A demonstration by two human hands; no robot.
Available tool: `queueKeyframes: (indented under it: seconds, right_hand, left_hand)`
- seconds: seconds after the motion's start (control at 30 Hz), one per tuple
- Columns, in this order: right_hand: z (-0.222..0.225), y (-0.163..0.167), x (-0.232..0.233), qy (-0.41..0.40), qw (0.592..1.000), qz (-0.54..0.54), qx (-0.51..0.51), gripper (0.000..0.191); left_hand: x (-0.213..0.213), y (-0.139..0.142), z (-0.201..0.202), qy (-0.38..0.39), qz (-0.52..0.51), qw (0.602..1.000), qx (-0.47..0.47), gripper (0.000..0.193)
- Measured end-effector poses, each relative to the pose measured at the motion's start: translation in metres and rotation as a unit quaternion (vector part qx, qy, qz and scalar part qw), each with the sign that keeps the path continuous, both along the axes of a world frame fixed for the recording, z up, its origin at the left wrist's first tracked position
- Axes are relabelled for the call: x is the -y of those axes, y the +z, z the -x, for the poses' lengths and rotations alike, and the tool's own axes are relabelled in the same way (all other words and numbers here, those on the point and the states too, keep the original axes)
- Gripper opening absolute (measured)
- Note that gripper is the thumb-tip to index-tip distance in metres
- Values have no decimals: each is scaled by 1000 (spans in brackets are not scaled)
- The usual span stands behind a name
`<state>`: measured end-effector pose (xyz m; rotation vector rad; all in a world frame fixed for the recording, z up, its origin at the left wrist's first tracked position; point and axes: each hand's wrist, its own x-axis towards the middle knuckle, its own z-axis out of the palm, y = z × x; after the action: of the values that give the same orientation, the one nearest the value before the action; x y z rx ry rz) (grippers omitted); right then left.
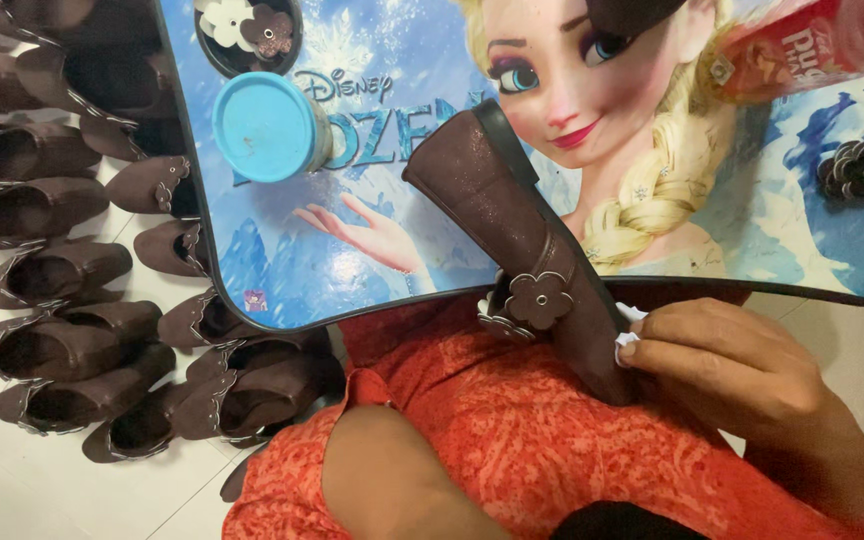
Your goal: The person wipes the exterior and interior of brown flat shoes with a white cloth, handling them one at a time. They pick up shoes from the floor, wipe the upper, sides, and insole, then place them on a Frozen-themed tray before repeating the process with another shoe.
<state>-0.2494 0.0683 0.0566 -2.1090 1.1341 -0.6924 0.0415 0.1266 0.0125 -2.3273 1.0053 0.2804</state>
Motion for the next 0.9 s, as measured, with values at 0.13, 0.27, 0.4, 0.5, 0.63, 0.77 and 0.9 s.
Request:
queueKeyframes:
  seconds: [0.13, 0.27, 0.4, 0.5, 0.63, 0.77, 0.9]
  right_hand:
    - [0, 1, 1, -1, 1000, -4, 3, 32]
    - [-4, 4, 3, -9, 1000, 23, 2, 29]
    - [-8, 4, 12, -16, 998, 56, 11, 29]
    - [-9, -3, 18, -18, 996, 82, 25, 28]
    - [-6, -12, 9, -55, 996, 60, 30, 27]
    - [2, -18, -3, -85, 995, 40, 44, 24]
    - [12, -16, -15, -23, 996, 69, 57, 25]
  left_hand:
    - [20, 26, 2, -71, 141, 978, -140, 38]
    - [64, 42, 4, -223, 381, 714, -544, 34]
    - [98, 30, 26, -237, 344, 673, -611, 36]
    - [100, 26, 36, -256, 292, 699, -600, 41]
    - [96, 17, 45, -244, 256, 692, -630, 37]
    - [94, 6, 49, -131, 207, 676, -695, 33]
    - [93, 1, 48, -139, 210, 675, -693, 27]
